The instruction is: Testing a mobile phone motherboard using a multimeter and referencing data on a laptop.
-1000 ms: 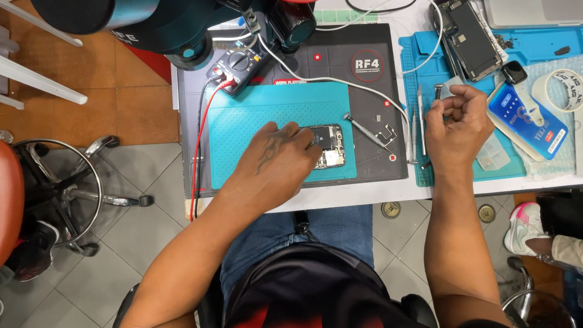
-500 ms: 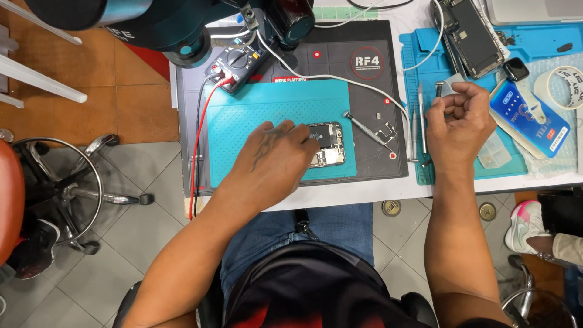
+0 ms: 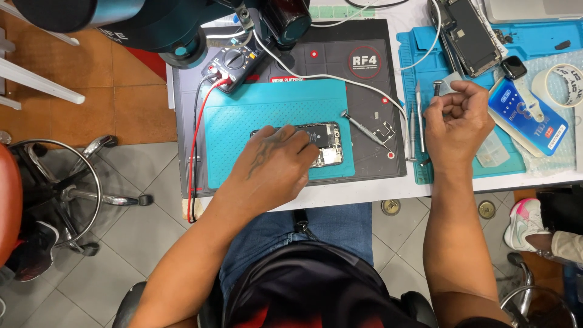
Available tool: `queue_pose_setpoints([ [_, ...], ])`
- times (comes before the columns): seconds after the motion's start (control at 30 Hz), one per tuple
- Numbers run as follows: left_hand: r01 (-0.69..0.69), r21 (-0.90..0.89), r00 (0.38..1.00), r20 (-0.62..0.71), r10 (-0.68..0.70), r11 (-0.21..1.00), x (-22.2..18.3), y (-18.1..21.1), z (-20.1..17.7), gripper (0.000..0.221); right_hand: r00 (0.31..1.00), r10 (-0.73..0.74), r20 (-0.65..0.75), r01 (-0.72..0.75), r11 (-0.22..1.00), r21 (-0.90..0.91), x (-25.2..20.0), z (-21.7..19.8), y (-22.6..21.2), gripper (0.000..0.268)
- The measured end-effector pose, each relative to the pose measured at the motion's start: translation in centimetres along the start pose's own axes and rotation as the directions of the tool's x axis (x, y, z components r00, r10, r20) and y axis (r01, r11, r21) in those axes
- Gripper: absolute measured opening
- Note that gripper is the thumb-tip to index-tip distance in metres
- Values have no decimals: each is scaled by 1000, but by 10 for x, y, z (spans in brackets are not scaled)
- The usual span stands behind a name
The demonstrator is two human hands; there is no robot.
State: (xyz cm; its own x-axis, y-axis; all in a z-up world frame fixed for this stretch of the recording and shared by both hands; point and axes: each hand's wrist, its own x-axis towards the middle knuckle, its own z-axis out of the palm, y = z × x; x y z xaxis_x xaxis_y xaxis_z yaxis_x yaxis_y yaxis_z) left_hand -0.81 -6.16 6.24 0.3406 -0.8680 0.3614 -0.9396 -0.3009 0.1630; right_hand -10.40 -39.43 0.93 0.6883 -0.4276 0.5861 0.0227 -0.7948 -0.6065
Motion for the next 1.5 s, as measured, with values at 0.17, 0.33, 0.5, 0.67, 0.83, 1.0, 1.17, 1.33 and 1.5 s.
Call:
queue_pose_setpoints([
  [0.17, -63, -128, 995, -89, 52, 990, -11, -9, -12, 10, 1000, 11, 18, -11, 1000, 22, 0, -1, -1, 26],
  [0.33, -88, -359, 962, -272, -14, 929, -22, -11, -26, 11, 1000, -7, 12, 6, 1000, 13, 0, 0, -1, 27],
  [0.5, -57, -467, 950, -298, -96, 883, -35, -10, -33, 11, 1000, -26, 11, 26, 1000, 6, -1, 0, 1, 26],
  [0.67, -21, -469, 936, -320, -148, 883, -44, -10, -24, 12, 999, -48, 10, 48, 999, -21, -1, 1, 2, 24],
  [0.83, 5, -447, 915, -359, -185, 895, -48, -10, -11, 9, 997, -73, 36, 76, 993, -91, -1, 1, 3, 22],
  [1.0, 59, -362, 952, -262, -162, 930, -41, -8, -19, 23, 992, -108, 61, 113, 989, -100, -1, 2, 4, 21],
  [1.17, 79, -242, 982, -148, -117, 967, -34, -9, -11, 27, 992, -108, 67, 114, 988, -103, -1, 2, 4, 21],
  [1.33, 60, -200, 995, -70, -75, 978, -28, -13, -11, 25, 992, -105, 74, 112, 988, -103, -1, 1, 3, 20],
  [1.5, 12, -195, 999, -41, -20, 981, -23, -20, -11, 17, 993, -98, 73, 105, 989, -102, 0, 2, 4, 21],
])
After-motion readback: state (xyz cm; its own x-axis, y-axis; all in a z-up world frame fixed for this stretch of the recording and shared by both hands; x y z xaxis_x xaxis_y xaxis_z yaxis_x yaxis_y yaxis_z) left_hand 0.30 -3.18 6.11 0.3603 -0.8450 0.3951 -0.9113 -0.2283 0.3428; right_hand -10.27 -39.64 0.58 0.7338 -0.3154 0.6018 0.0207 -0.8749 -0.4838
